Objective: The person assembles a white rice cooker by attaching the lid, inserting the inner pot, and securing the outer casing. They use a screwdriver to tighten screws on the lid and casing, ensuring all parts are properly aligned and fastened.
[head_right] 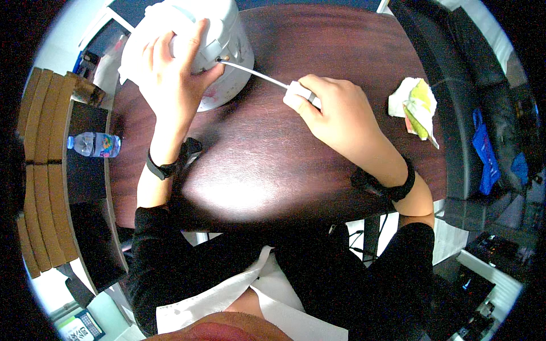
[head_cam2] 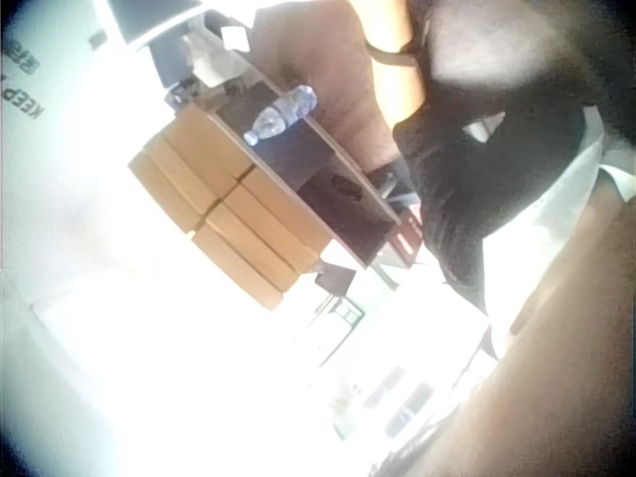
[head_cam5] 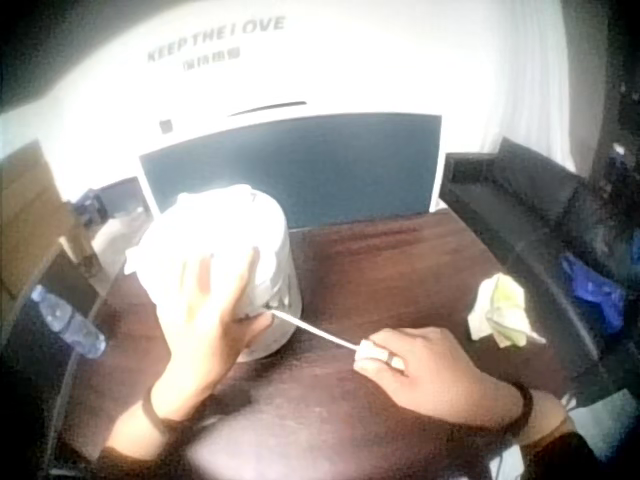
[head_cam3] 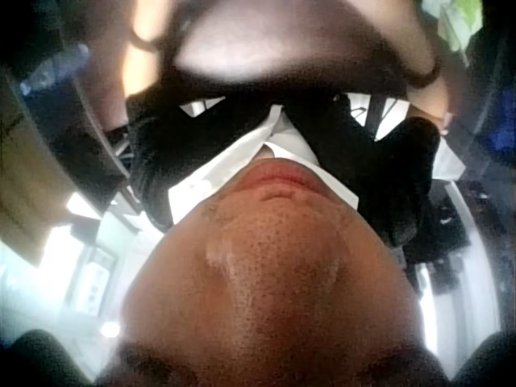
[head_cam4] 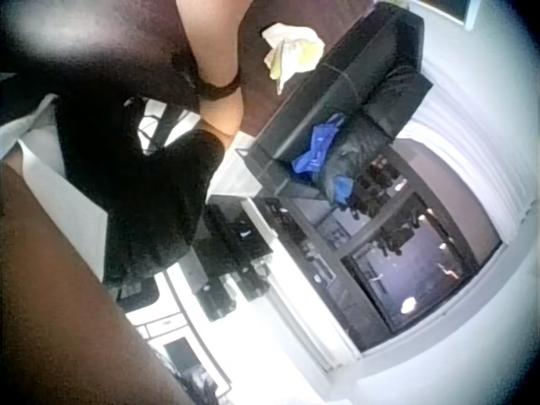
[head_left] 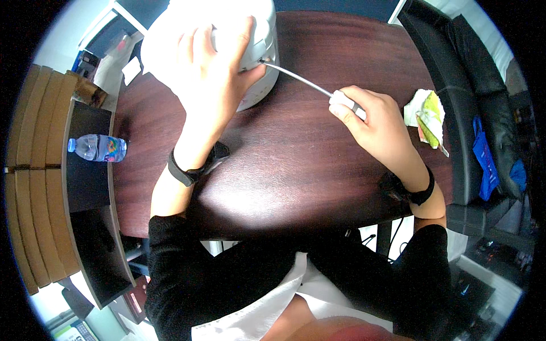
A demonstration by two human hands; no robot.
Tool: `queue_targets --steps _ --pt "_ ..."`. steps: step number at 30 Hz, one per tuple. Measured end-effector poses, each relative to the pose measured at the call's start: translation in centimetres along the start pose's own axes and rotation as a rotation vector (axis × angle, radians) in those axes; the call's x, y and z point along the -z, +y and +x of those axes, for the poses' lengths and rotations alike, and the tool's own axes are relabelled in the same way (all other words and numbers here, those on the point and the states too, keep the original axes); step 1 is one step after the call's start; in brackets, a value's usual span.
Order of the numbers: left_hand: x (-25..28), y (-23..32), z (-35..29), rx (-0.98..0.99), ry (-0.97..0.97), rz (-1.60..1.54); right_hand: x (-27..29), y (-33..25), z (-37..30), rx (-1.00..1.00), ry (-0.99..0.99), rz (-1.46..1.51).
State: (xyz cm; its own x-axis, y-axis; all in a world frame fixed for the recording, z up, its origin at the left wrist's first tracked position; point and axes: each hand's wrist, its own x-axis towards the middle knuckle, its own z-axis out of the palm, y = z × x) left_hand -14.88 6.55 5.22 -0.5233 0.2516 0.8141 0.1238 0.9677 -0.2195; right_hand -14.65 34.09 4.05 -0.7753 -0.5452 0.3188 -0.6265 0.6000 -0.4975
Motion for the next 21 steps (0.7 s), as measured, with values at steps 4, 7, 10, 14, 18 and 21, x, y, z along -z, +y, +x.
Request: queue_targets --steps 4,7,10,14,18,21 --pt "-0.1 0.0 -0.1 0.0 0.011 0.003 -0.4 -0.4 -0.5 0.028 0.12 -0.069" --pt "-0.3 0.0 -0.2 0.004 0.032 -0.002 -0.8 -0.2 -0.4 0.062 0.125 -0.117" --pt "-0.4 0.2 -0.2 0.018 0.037 -0.009 -0.6 0.6 0.1 0.037 0.015 0.008" --pt "-0.5 0.2 -0.2 0.023 0.044 -0.009 -0.8 1.1 0.4 -0.215 -0.33 0.607" --pt "-0.4 0.2 -0.2 0.031 0.035 -0.002 -2.0 0.4 -0.4 -0.539 -0.535 1.275" --pt "-0.2 0.0 -0.1 0.009 0.006 0.019 -2.4 0.4 -0.4 -0.551 -0.559 1.338"
